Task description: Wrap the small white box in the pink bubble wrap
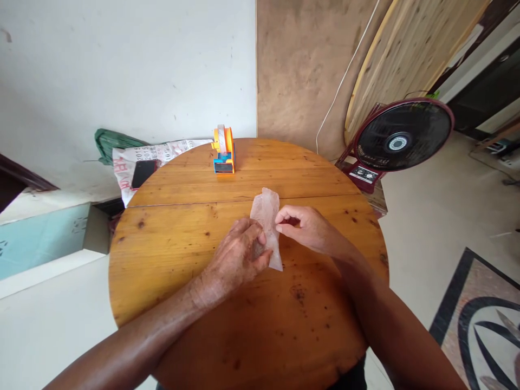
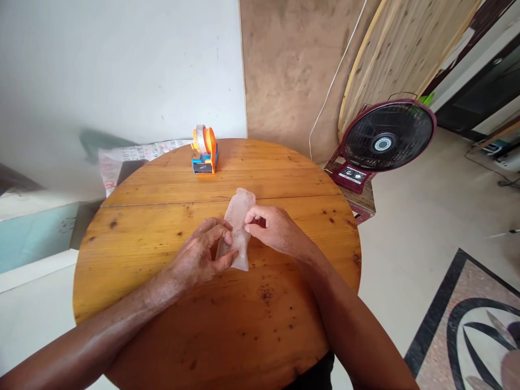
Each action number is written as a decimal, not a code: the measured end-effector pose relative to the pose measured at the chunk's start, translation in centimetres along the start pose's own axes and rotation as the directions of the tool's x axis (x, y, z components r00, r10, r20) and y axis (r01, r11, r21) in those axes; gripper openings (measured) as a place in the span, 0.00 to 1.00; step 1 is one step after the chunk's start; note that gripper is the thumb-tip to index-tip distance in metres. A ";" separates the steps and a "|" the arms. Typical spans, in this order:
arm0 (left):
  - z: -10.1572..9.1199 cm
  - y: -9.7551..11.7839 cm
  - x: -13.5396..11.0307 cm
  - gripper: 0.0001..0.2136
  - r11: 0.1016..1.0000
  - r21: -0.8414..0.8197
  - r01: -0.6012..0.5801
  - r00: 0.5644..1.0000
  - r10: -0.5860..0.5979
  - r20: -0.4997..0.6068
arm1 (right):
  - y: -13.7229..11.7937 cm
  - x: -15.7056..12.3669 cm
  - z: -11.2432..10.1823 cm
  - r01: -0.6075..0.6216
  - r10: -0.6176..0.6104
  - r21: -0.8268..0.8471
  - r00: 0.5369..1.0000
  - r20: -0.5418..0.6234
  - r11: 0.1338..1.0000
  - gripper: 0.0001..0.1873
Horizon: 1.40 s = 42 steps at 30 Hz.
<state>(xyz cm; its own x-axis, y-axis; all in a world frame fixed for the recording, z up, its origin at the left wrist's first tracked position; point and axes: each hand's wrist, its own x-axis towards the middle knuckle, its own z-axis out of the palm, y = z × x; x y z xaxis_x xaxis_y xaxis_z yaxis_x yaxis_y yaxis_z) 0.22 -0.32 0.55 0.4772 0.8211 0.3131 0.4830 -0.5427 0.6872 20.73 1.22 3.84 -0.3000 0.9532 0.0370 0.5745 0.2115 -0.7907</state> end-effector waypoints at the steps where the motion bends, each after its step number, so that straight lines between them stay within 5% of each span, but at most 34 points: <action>1: 0.0 0.0 0.0 0.07 1.000 -0.003 0.001 1.000 -0.001 0.002 | 0.0 0.0 0.1 0.009 -0.009 0.003 1.000 -0.007 1.000 0.07; 11: 0.0 0.1 0.1 0.17 0.996 0.019 -0.089 0.996 0.089 -0.012 | -0.3 0.3 1.3 0.113 -0.110 -0.077 0.993 0.044 0.991 0.13; 16: 0.1 -0.2 0.0 0.13 0.989 0.040 -0.143 0.989 0.144 -0.031 | 0.4 0.7 1.7 0.131 -0.129 -0.075 0.991 0.031 0.989 0.15; 22: 0.3 -0.3 -0.1 0.12 0.989 0.048 -0.141 0.990 0.142 -0.025 | 2.2 1.5 2.1 0.085 -0.091 -0.042 0.978 -0.185 0.996 0.10; 25: 0.4 -0.4 -0.2 0.11 0.986 0.050 -0.158 0.986 0.160 -0.051 | 2.6 2.2 1.7 -0.075 0.093 0.072 0.951 -0.295 0.995 0.12; 30: 0.5 -0.4 -0.1 0.10 0.988 0.031 -0.151 0.987 0.152 -0.043 | 1.8 4.0 0.9 -0.343 0.385 0.246 0.911 -0.148 0.907 0.16; 34: 0.6 -0.5 -0.1 0.10 0.988 0.022 -0.154 0.986 0.155 -0.065 | 1.3 5.5 1.4 -0.353 0.379 0.262 0.924 -0.057 0.898 0.08; 42: 0.3 -0.2 0.0 0.10 0.989 0.011 -0.150 0.988 0.150 -0.045 | 1.2 5.2 2.1 -0.248 0.288 0.483 0.958 -0.010 0.840 0.10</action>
<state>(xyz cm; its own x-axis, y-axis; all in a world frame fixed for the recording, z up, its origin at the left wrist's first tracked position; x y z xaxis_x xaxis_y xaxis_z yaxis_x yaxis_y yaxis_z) 0.32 -0.29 0.17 0.5112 0.7372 0.4419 0.4141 -0.6618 0.6250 18.25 6.01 1.75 -0.1142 0.9758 -0.1864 0.1890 -0.1629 -0.9684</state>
